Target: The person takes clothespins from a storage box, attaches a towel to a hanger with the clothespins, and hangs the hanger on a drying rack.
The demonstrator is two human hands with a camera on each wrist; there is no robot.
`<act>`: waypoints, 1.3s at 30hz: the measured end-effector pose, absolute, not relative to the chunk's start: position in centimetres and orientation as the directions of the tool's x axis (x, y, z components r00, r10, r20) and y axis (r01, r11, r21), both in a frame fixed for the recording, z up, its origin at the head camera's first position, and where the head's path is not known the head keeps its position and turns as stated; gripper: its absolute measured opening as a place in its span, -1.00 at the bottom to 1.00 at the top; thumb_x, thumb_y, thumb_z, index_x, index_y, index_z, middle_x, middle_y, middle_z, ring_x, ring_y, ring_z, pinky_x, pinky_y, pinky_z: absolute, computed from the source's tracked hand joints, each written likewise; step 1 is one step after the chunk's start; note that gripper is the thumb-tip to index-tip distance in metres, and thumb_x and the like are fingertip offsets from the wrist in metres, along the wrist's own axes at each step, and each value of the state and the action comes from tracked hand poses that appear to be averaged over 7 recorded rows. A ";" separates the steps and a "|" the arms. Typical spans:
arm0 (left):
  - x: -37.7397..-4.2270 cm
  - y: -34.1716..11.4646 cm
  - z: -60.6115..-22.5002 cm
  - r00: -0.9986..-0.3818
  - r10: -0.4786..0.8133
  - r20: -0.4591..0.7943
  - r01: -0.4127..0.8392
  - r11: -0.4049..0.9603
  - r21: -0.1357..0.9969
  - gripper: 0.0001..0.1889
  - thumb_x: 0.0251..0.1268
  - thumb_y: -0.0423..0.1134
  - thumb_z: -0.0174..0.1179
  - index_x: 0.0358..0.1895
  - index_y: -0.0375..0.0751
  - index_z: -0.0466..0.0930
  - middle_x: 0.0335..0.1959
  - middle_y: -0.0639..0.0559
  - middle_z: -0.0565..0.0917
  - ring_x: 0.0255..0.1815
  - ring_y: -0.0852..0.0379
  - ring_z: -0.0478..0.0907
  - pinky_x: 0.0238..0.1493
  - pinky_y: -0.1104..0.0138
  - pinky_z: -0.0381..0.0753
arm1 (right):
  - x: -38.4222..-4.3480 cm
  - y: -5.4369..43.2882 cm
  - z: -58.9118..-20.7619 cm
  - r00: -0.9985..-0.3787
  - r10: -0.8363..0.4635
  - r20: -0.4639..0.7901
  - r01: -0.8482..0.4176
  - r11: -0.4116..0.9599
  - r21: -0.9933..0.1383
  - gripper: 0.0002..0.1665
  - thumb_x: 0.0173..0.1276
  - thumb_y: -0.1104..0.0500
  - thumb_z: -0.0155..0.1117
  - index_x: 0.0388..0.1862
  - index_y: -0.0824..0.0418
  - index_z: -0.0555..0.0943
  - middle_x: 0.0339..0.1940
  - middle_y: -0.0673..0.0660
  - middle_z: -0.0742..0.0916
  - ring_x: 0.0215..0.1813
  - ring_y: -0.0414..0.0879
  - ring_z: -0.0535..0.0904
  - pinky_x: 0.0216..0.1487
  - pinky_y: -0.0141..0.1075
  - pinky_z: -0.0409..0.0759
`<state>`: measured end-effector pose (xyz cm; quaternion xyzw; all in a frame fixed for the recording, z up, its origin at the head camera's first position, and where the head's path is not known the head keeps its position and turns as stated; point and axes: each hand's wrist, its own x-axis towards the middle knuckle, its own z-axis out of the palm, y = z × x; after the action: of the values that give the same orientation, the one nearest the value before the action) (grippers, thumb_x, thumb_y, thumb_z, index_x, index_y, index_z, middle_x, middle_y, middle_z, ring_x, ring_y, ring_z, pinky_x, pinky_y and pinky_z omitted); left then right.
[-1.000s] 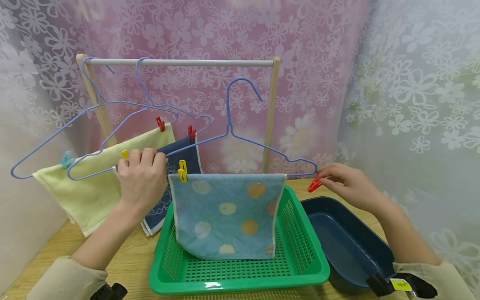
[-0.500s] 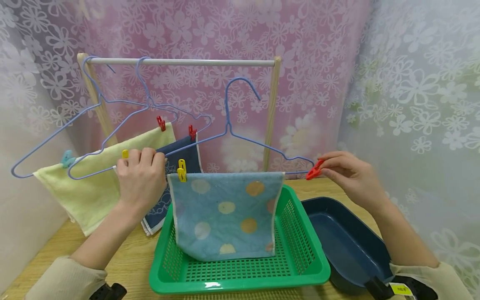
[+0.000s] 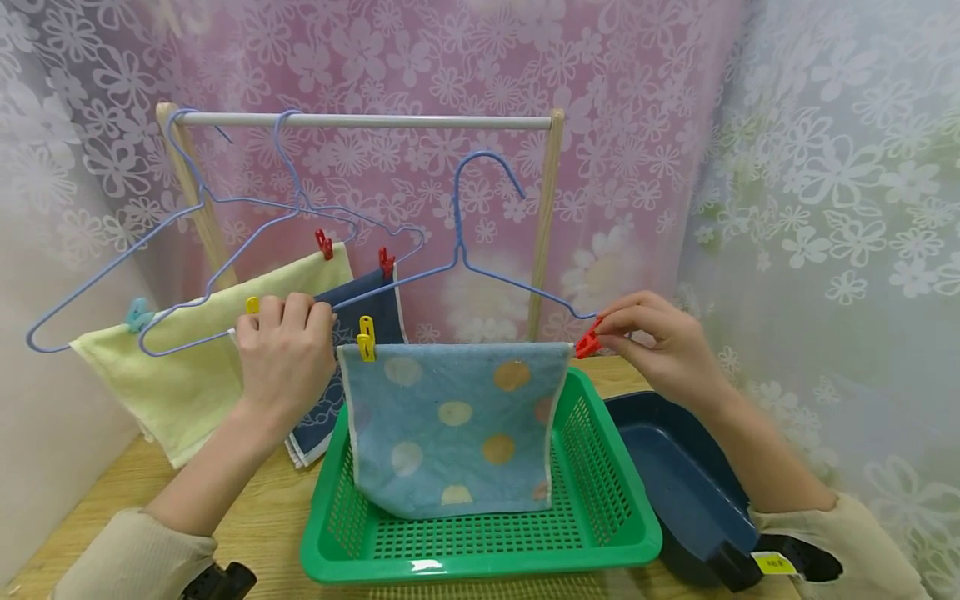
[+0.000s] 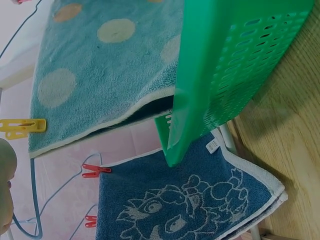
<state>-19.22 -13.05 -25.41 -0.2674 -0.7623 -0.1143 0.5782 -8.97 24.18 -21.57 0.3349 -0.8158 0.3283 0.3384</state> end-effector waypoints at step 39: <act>-18.8 -12.9 -25.1 -0.177 0.265 0.948 0.552 0.824 -0.127 -0.81 0.28 -0.38 -0.01 -0.48 -0.40 0.46 -0.44 -0.25 0.47 -0.47 -0.21 0.30 -0.56 0.00 0.22 | -11.5 22.5 -22.9 -0.345 -0.471 0.812 -0.817 0.576 -0.013 -0.58 -0.30 0.68 0.39 -0.52 0.25 0.63 -0.44 0.07 0.55 -0.38 -0.08 0.53 -0.37 -0.51 0.49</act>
<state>-18.82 -12.91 -25.14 -0.2696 -0.7571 -0.1234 0.5821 -11.48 22.47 -22.88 0.4071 -0.7913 0.2151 0.4022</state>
